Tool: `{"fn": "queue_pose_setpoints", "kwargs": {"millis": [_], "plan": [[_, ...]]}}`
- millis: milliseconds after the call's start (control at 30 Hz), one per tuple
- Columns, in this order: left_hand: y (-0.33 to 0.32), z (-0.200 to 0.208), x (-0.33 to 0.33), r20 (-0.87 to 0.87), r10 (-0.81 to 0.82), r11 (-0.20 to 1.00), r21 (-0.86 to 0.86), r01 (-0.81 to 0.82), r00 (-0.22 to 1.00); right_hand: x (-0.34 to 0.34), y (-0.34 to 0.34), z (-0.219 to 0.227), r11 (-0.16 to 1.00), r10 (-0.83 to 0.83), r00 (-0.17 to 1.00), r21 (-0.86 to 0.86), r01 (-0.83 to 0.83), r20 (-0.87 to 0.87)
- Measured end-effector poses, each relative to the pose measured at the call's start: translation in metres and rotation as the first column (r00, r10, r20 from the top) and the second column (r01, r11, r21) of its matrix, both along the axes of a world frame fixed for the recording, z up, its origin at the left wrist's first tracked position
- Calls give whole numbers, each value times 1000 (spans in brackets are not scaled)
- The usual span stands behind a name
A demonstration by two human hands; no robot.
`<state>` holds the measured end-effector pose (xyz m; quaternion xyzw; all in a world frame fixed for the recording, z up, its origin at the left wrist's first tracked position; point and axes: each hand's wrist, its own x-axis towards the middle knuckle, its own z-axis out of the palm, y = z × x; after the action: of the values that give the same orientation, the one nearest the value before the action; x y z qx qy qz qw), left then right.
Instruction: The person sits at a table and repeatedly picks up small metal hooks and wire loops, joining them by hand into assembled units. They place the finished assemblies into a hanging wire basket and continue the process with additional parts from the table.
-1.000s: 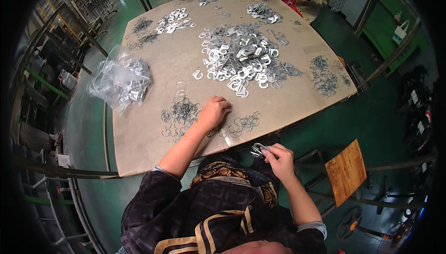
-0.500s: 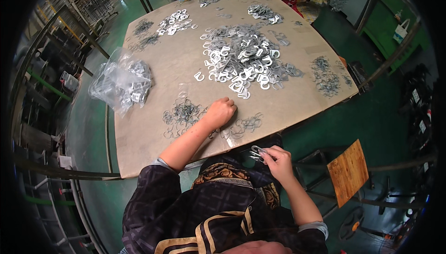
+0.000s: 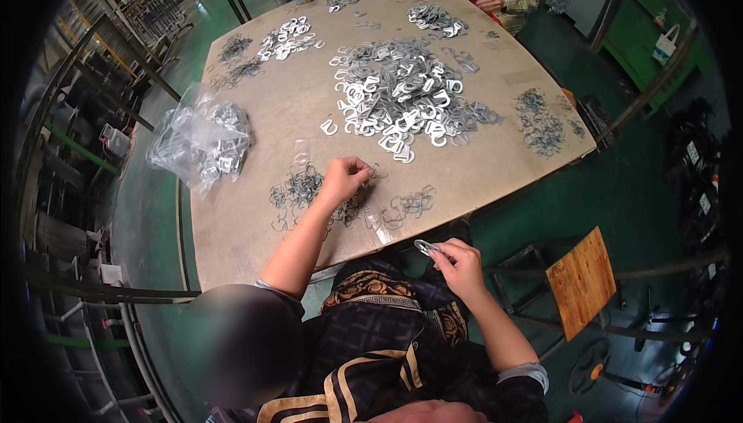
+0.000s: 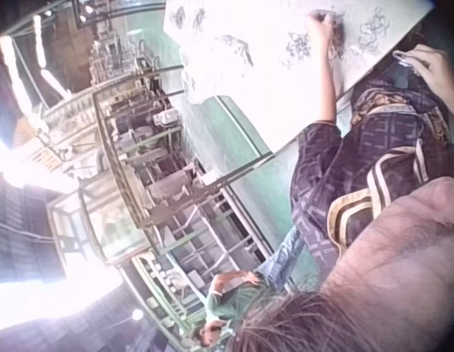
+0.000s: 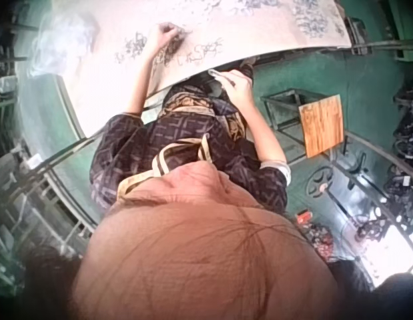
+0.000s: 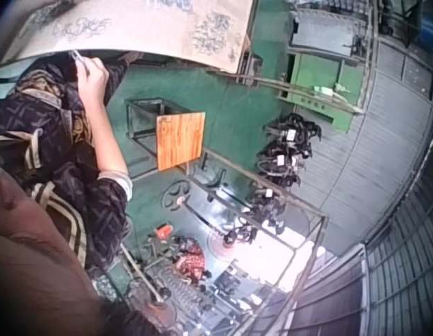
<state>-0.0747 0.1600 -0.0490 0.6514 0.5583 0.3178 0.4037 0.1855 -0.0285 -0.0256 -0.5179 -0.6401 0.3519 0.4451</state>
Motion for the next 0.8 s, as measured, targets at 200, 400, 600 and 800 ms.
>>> {"fn": "queue_pose_setpoints", "kwargs": {"millis": [200, 400, 600, 800], "plan": [[-40, -11, 34, -370, 139, 905, 424, 34, 918, -3, 0, 1, 1000, 8, 1000, 7, -8, 3], [-59, 1, 58, -234, -177, 921, 303, 244, 956, -2, -2, 0, 1000, 0, 1000, 12, 0, 14], [-73, 30, 46, 338, -142, 990, 72, 125, 930, -1, -2, 1, 999, -35, 999, 9, 35, 35], [-129, 50, 51, 542, -249, 905, -165, 393, 803, -8, 0, 9, 998, -62, 996, 30, 60, 71]]}}
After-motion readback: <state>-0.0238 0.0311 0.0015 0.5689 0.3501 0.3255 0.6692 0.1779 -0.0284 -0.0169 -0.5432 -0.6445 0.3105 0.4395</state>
